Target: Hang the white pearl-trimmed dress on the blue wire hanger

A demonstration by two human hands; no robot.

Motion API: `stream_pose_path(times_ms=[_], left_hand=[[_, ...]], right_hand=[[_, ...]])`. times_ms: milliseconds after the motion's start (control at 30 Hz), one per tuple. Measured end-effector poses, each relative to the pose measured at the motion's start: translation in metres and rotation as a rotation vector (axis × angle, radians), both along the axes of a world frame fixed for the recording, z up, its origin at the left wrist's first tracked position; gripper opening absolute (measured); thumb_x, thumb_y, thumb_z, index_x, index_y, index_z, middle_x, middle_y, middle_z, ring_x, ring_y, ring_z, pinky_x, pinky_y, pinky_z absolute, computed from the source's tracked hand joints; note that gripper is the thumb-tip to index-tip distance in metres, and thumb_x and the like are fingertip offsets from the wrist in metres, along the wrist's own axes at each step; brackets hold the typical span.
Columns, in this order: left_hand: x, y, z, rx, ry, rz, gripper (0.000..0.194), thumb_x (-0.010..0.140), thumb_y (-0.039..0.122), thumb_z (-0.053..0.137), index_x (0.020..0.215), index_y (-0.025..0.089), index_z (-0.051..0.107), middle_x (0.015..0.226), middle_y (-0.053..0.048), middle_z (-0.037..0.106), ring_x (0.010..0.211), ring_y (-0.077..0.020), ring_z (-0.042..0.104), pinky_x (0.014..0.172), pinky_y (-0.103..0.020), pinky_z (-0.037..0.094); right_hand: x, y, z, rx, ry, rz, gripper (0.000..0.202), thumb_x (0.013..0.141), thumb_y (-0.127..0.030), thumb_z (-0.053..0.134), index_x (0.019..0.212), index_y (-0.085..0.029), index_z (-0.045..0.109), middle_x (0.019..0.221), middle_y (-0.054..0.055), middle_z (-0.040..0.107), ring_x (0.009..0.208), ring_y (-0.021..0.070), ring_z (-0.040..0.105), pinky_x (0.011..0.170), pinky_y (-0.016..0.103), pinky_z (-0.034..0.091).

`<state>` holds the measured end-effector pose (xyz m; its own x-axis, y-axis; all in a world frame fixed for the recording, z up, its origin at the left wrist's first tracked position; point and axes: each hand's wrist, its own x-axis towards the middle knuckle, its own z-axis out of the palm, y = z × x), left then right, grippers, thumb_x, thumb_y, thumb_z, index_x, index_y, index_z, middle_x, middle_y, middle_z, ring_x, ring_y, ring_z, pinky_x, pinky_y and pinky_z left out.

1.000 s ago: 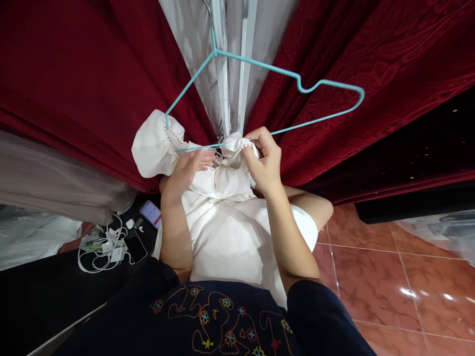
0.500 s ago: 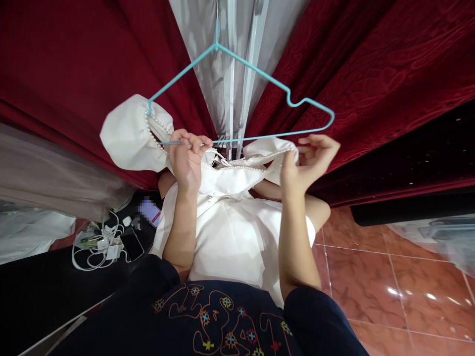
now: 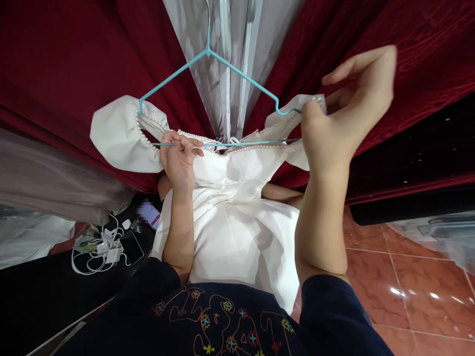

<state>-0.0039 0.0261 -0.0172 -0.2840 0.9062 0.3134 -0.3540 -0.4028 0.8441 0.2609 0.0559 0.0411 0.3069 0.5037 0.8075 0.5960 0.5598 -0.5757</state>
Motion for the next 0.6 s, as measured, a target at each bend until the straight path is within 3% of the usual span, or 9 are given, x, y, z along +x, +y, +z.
stream_pose_path(times_ms=[100, 300, 500, 600], left_hand=[[-0.003, 0.0, 0.0, 0.037, -0.017, -0.028, 0.03, 0.097, 0.05, 0.066, 0.096, 0.027, 0.046, 0.065, 0.006, 0.045, 0.075, -0.0158, 0.07, 0.062, -0.024, 0.052], [0.002, 0.003, -0.002, 0.051, -0.021, -0.031, 0.029, 0.098, 0.05, 0.066, 0.095, 0.028, 0.047, 0.063, 0.006, 0.044, 0.07, -0.0172, 0.069, 0.059, -0.026, 0.051], [0.006, 0.001, 0.004, 0.008, -0.089, -0.016, 0.027, 0.093, 0.042, 0.068, 0.093, 0.026, 0.047, 0.06, 0.008, 0.044, 0.067, -0.0152, 0.069, 0.055, -0.023, 0.048], [0.002, 0.0, 0.003, -0.004, -0.051, -0.024, 0.03, 0.094, 0.046, 0.068, 0.094, 0.027, 0.045, 0.061, 0.008, 0.044, 0.069, -0.0157, 0.07, 0.055, -0.023, 0.048]], right_hand=[[-0.004, -0.006, 0.0, -0.027, 0.011, 0.012, 0.032, 0.069, 0.011, 0.067, 0.086, -0.015, 0.063, 0.093, 0.0, 0.065, 0.078, 0.0073, 0.058, 0.057, 0.022, 0.033], [0.01, -0.018, -0.006, -0.144, 0.058, 0.06, 0.014, 0.075, -0.008, 0.072, 0.08, -0.018, 0.063, 0.083, 0.001, 0.064, 0.072, 0.0083, 0.057, 0.061, 0.03, 0.039], [-0.031, -0.011, 0.011, -0.063, 0.112, 0.19, 0.022, 0.07, -0.003, 0.066, 0.079, -0.02, 0.055, 0.081, 0.002, 0.058, 0.072, 0.0086, 0.055, 0.061, 0.026, 0.039], [-0.052, -0.023, 0.021, -0.134, 0.129, 0.317, 0.02, 0.075, -0.007, 0.069, 0.082, -0.02, 0.055, 0.082, 0.001, 0.057, 0.066, 0.0061, 0.051, 0.056, 0.025, 0.034]])
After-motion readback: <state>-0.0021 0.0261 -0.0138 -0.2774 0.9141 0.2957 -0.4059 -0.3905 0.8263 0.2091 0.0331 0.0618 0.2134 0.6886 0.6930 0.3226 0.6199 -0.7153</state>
